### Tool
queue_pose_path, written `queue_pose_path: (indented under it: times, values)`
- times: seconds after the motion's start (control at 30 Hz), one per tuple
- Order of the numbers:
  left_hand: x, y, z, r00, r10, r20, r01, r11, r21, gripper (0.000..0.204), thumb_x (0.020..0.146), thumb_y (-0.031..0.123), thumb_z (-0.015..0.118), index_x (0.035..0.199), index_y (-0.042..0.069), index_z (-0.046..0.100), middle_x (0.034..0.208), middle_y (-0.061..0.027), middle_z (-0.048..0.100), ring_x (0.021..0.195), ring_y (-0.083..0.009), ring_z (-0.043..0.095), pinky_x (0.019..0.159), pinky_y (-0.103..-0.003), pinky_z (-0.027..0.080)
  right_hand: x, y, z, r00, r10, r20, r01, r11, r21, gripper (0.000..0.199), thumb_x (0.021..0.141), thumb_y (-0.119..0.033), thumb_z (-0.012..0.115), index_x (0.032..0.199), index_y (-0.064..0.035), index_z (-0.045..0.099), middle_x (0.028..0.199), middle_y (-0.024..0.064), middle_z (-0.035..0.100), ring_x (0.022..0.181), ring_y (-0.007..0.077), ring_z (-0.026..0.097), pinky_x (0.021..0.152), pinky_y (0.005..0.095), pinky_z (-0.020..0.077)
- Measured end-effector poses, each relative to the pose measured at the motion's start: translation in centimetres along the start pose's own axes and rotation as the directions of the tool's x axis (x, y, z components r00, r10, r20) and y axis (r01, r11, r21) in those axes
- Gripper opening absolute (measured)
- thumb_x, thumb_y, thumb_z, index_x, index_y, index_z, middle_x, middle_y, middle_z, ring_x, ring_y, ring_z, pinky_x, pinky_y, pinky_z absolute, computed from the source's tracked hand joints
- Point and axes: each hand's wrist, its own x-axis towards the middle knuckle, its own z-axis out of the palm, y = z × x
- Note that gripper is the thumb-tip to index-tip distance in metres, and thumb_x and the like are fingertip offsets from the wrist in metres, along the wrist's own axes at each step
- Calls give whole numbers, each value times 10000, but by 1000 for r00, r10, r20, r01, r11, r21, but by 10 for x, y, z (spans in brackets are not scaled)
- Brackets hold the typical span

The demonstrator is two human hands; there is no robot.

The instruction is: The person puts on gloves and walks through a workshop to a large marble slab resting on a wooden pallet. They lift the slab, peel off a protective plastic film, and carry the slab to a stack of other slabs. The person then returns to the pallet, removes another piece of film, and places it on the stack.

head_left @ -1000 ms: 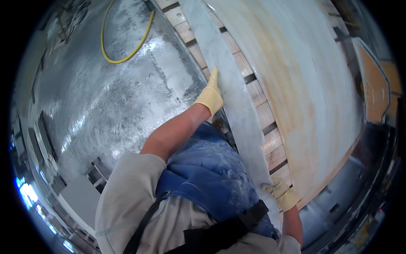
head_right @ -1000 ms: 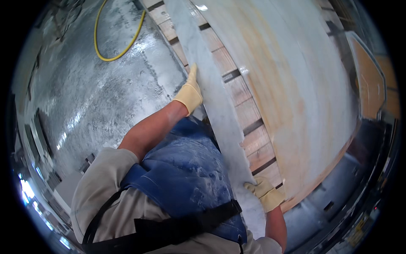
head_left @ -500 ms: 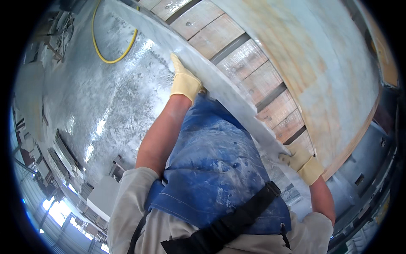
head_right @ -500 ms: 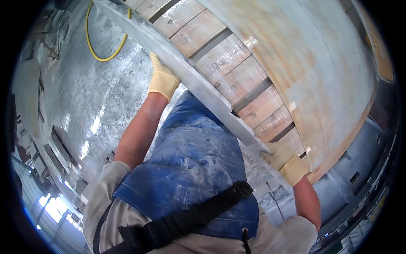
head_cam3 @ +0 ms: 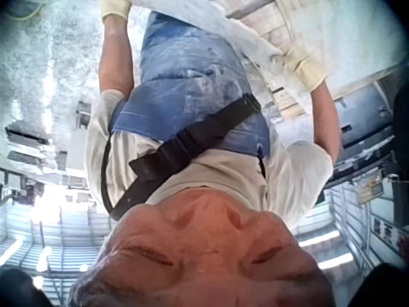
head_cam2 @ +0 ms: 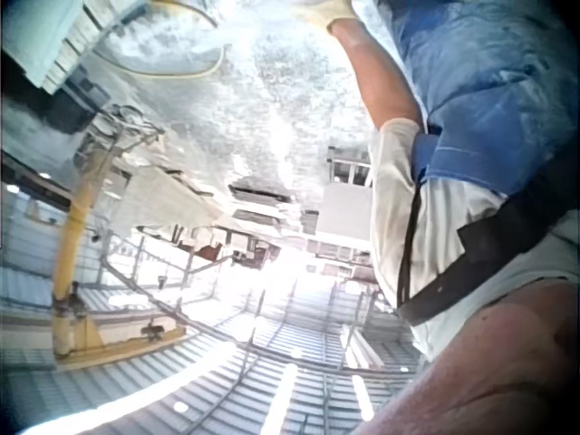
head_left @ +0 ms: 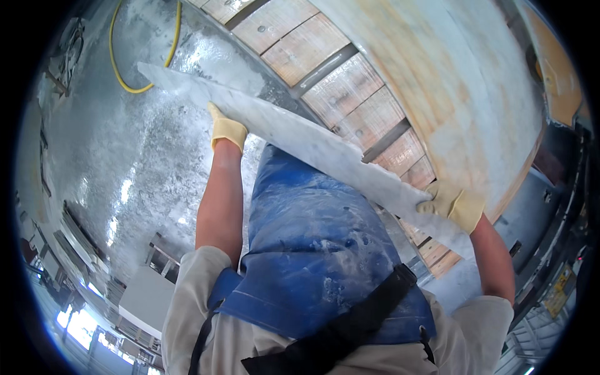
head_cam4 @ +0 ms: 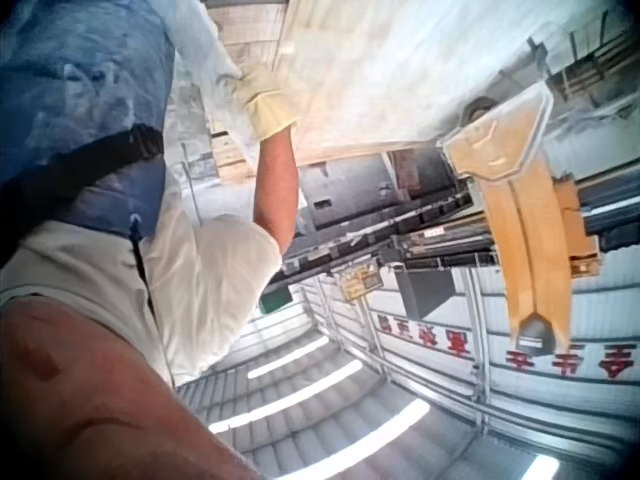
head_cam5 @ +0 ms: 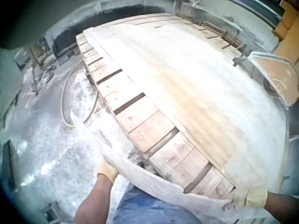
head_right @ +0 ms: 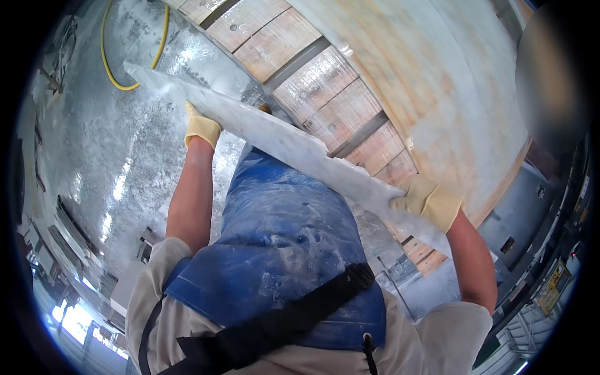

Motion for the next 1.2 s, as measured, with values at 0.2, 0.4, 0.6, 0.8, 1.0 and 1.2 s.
queue_pose_path:
  times: [0.2, 0.4, 0.6, 0.8, 1.0, 1.2]
  values:
    - [41, -57, -75, 980, 63, -187, -56, 997, 45, 867, 990, 777, 368, 1589, 153, 423, 1611, -39, 452, 1484, -273, 389, 1257, -434, 248, 64, 39, -32, 1000, 16, 13, -14, 983, -182, 525, 874, -491, 801, 1101, -19, 758, 889, 165, 758, 779, 252, 713, 702, 397, 542]
    - [62, -95, -126, 956, 40, -292, -31, 999, 35, 840, 996, 759, 383, 1562, 142, 444, 1578, -46, 479, 1441, -277, 423, 1228, -430, 280, 133, 20, -83, 999, 42, 17, -35, 948, -316, 727, 830, -769, 678, 1129, -115, 783, 1002, 134, 772, 920, 287, 730, 819, 387, 535]
    - [73, -152, -177, 899, 62, -434, -58, 998, 23, 813, 1002, 741, 398, 1535, 131, 465, 1544, -53, 505, 1398, -281, 457, 1198, -426, 312, 182, -9, -127, 979, 189, -72, -190, 732, -655, 796, 770, -884, 596, 1172, -219, 771, 1059, 43, 783, 1004, 223, 738, 858, 358, 539]
    - [71, -178, -200, 861, 86, -501, -85, 996, 25, 786, 1008, 723, 412, 1508, 121, 486, 1510, -60, 532, 1354, -285, 491, 1169, -422, 344, 223, -28, -145, 978, 195, -76, -183, 621, -762, 754, 755, -854, 641, 1157, -230, 772, 1030, 20, 784, 1004, 208, 735, 856, 367, 530]
    - [59, -201, -213, 833, 100, -544, -93, 995, 40, 761, 1014, 705, 427, 1482, 110, 508, 1476, -67, 558, 1311, -289, 525, 1139, -418, 376, 235, -7, -148, 988, 152, -36, -133, 695, -707, 728, 814, -759, 671, 1158, -123, 757, 1043, 68, 781, 985, 238, 737, 867, 387, 538]
    - [57, -220, -204, 819, 133, -558, -94, 991, 99, 736, 1020, 687, 442, 1455, 99, 529, 1443, -74, 585, 1267, -293, 559, 1110, -414, 408, 220, 79, -162, 640, -392, -661, 299, 919, -257, 476, 951, -387, 694, 1280, -44, 690, 1109, 194, 736, 1060, 327, 691, 940, 424, 525]
